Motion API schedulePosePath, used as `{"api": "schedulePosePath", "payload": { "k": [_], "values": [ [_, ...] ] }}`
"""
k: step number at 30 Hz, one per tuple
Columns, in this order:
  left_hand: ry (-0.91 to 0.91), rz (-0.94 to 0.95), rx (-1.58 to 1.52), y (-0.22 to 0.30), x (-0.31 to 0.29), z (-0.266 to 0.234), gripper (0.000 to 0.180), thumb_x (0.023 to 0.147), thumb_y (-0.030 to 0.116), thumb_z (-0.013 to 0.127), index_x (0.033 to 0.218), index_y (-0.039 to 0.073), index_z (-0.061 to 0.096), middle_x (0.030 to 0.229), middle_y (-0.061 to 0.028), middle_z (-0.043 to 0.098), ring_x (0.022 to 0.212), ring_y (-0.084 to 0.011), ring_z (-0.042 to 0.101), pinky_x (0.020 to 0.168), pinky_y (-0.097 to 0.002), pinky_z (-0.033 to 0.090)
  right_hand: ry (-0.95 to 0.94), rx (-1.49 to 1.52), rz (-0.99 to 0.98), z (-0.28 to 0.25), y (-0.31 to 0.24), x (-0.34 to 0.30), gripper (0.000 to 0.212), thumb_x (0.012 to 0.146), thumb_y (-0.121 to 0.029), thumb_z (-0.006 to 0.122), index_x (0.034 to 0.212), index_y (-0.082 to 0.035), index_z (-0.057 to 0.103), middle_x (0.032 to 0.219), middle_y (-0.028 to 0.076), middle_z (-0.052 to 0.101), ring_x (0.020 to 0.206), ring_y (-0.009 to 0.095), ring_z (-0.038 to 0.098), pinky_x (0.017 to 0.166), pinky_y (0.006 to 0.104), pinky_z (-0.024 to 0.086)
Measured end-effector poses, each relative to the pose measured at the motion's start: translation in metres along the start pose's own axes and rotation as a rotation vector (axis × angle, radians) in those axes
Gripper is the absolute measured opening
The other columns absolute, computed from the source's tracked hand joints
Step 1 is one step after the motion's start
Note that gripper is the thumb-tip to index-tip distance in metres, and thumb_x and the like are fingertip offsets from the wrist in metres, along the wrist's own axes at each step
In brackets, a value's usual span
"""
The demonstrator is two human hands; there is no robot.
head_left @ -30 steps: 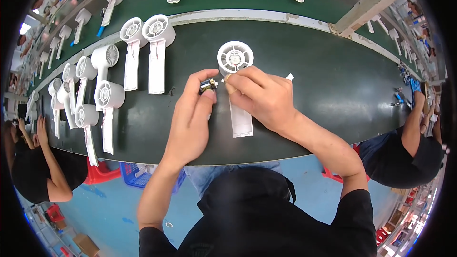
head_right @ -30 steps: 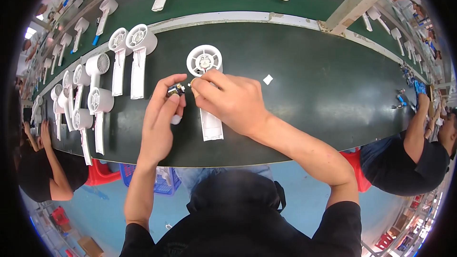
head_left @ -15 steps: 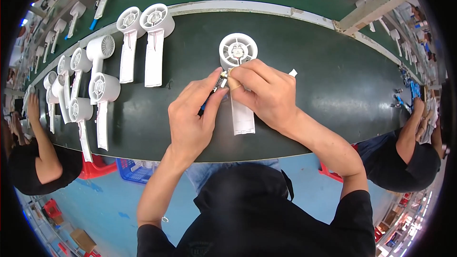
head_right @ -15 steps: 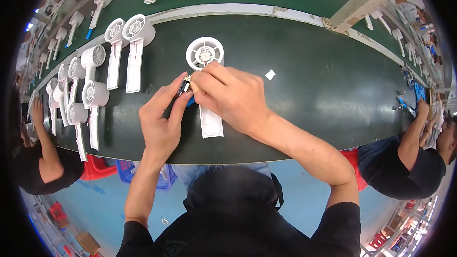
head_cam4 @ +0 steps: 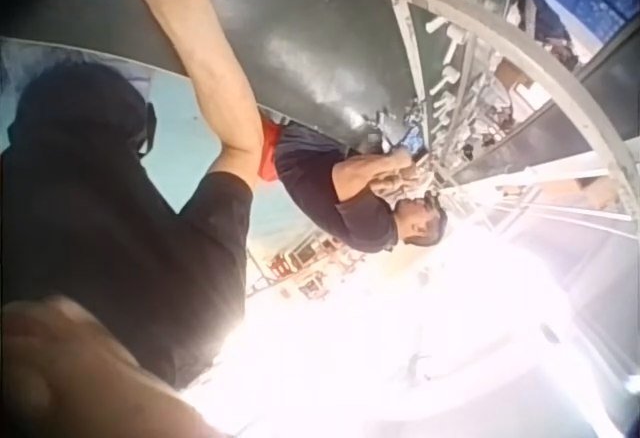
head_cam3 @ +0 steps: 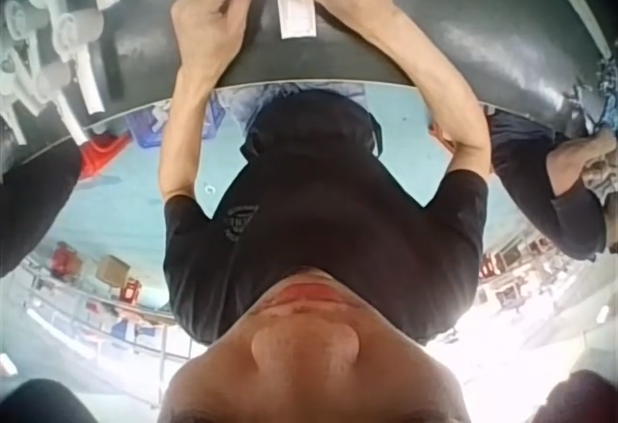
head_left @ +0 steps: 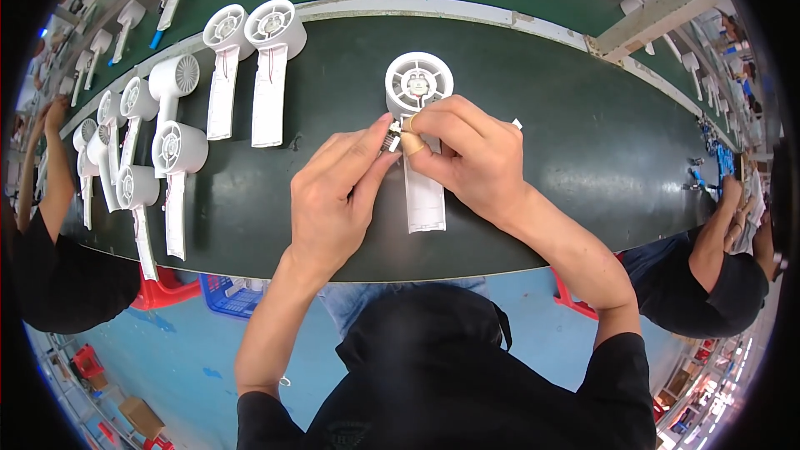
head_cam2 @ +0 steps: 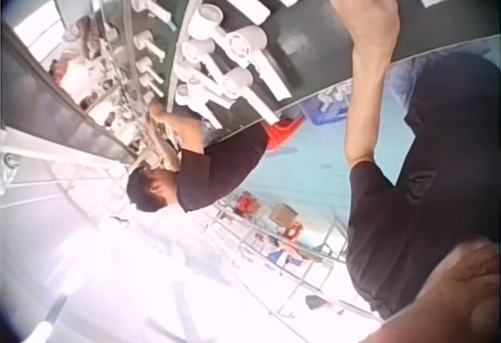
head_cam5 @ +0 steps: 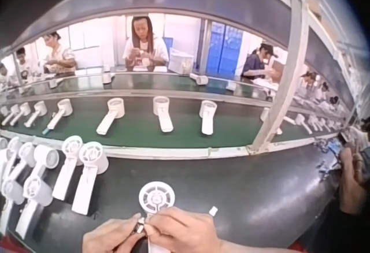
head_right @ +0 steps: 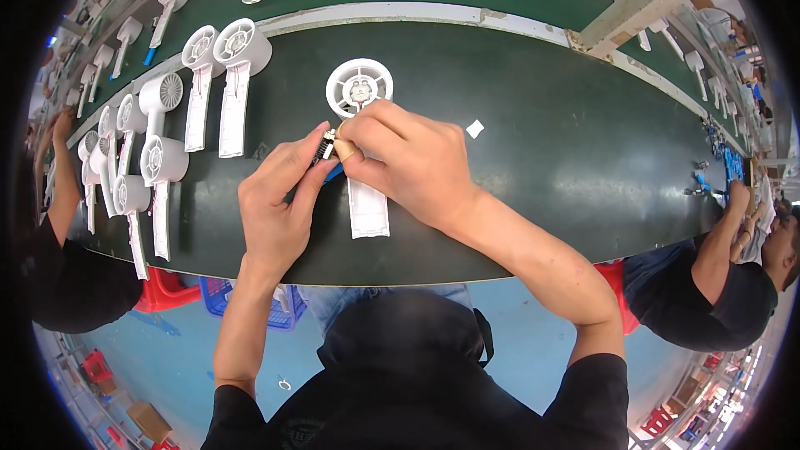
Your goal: The person assembles portable fans by connecting wires, inserting circuit boards and batteries into the fan handles, and placing the assembled fan housings onto the conveyor belt.
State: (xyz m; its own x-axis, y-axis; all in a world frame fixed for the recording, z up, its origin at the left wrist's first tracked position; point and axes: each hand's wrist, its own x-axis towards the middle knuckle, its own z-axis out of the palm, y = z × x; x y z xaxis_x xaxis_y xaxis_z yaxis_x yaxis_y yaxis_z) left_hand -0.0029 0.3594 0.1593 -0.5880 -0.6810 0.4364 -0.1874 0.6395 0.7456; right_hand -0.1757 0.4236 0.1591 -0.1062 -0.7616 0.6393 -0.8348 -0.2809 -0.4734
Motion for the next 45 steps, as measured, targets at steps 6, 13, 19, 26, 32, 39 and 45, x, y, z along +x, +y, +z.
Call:
{"api": "schedulePosePath", "payload": {
  "k": [6, 13, 19, 26, 32, 39, 45],
  "values": [
    [-0.058, 0.102, 0.060, -0.004, 0.006, -0.007, 0.034, 0.083, -0.003, 0.071, 0.117, -0.003, 0.067, 0.096, -0.0134, 0.070, 0.082, -0.0287, 0.066, 0.072, -0.0359, 0.053, -0.010, -0.041, -0.112, 0.003, 0.007, 0.000, 0.022, 0.068, 0.000, 0.078, 0.084, -0.008, 0.067, 0.080, 0.002, 0.067, 0.062, 0.017, 0.064, 0.052, 0.0272, 0.052],
    [-0.152, 0.197, 0.058, -0.014, 0.013, -0.012, 0.036, 0.082, -0.007, 0.067, 0.118, -0.003, 0.066, 0.097, -0.0140, 0.067, 0.082, -0.0300, 0.063, 0.071, -0.0376, 0.052, -0.063, -0.043, -0.124, 0.000, 0.012, 0.004, 0.021, 0.068, 0.000, 0.076, 0.084, -0.009, 0.067, 0.078, 0.002, 0.068, 0.063, 0.016, 0.066, 0.053, 0.0273, 0.052],
    [-0.060, 0.098, 0.003, -0.011, 0.012, -0.004, 0.031, 0.086, -0.006, 0.065, 0.117, -0.003, 0.066, 0.095, -0.0143, 0.067, 0.080, -0.0306, 0.064, 0.070, -0.0374, 0.052, -0.079, -0.074, -0.112, -0.003, 0.007, 0.009, 0.021, 0.071, -0.004, 0.079, 0.089, -0.009, 0.067, 0.082, 0.002, 0.067, 0.060, 0.015, 0.063, 0.052, 0.0266, 0.050],
    [-0.195, -0.497, -0.641, -0.004, 0.025, -0.016, 0.028, 0.102, 0.007, 0.048, 0.127, -0.001, 0.057, 0.089, -0.0046, 0.060, 0.073, -0.0104, 0.060, 0.069, -0.0238, 0.049, -0.294, 0.474, 0.839, -0.020, -0.027, -0.002, 0.047, 0.089, -0.006, 0.072, 0.129, -0.003, 0.047, 0.084, 0.001, 0.063, 0.053, 0.004, 0.051, 0.045, 0.0205, 0.038],
    [-0.033, -0.382, -0.271, -0.033, 0.163, -0.059, 0.033, 0.093, 0.012, 0.046, 0.118, 0.000, 0.064, 0.080, -0.0099, 0.065, 0.061, -0.0161, 0.059, 0.056, -0.0321, 0.045, -0.093, 0.323, 0.421, 0.035, 0.032, 0.119, 0.042, 0.090, -0.009, 0.065, 0.128, 0.001, 0.050, 0.079, 0.004, 0.064, 0.064, 0.008, 0.058, 0.055, 0.0258, 0.046],
    [-0.065, -0.520, -0.185, -0.141, 0.268, -0.080, 0.037, 0.082, 0.014, 0.053, 0.114, 0.002, 0.069, 0.087, -0.0181, 0.070, 0.071, -0.0278, 0.067, 0.070, -0.0393, 0.053, 0.082, -0.016, 0.296, 0.155, 0.126, 0.213, 0.043, 0.079, -0.014, 0.068, 0.118, 0.001, 0.057, 0.081, 0.019, 0.071, 0.077, 0.036, 0.070, 0.073, 0.0442, 0.054],
    [0.042, -0.349, 0.604, -0.200, 0.310, -0.084, 0.060, 0.082, 0.043, 0.068, 0.131, 0.009, 0.063, 0.138, -0.0217, 0.058, 0.127, -0.0379, 0.055, 0.105, -0.0455, 0.044, 0.005, -0.137, 0.305, 0.150, 0.123, 0.191, 0.039, 0.091, -0.029, 0.066, 0.114, 0.001, 0.057, 0.075, 0.020, 0.069, 0.078, 0.041, 0.068, 0.072, 0.0497, 0.052]
  ]
}}
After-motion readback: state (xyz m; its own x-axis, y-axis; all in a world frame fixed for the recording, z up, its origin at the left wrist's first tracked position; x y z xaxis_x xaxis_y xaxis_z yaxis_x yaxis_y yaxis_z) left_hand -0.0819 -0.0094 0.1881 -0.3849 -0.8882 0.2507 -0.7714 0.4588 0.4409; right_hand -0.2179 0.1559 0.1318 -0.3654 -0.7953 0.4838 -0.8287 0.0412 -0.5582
